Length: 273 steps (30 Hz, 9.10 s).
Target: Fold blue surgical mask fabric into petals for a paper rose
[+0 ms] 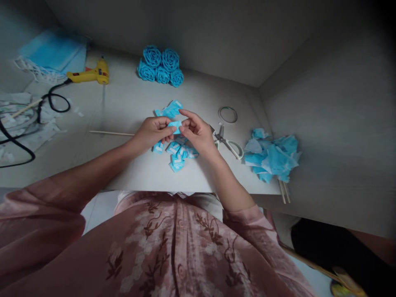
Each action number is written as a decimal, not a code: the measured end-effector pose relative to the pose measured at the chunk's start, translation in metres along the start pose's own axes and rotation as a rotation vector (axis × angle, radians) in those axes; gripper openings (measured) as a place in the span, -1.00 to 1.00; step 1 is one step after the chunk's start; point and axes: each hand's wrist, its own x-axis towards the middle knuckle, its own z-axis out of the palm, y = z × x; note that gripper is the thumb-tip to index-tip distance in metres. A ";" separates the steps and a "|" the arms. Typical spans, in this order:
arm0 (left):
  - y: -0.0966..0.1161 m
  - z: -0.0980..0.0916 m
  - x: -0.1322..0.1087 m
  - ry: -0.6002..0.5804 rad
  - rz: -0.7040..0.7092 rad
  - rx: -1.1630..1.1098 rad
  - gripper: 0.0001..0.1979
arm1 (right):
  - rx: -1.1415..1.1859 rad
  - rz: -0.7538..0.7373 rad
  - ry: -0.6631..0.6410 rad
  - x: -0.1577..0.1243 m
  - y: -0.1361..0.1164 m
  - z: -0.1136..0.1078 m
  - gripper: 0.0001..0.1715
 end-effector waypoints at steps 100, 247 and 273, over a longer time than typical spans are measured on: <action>0.016 0.004 0.005 -0.295 -0.110 0.129 -0.86 | -0.266 -0.014 -0.065 -0.024 -0.054 -0.015 -0.56; 0.013 0.010 0.002 -0.104 -0.126 -0.156 -0.80 | 0.053 0.113 -0.026 -0.024 -0.022 -0.016 -0.30; 0.010 0.005 0.007 -0.070 -0.067 -0.150 -0.78 | -0.178 0.009 -0.012 0.013 -0.016 -0.008 -0.25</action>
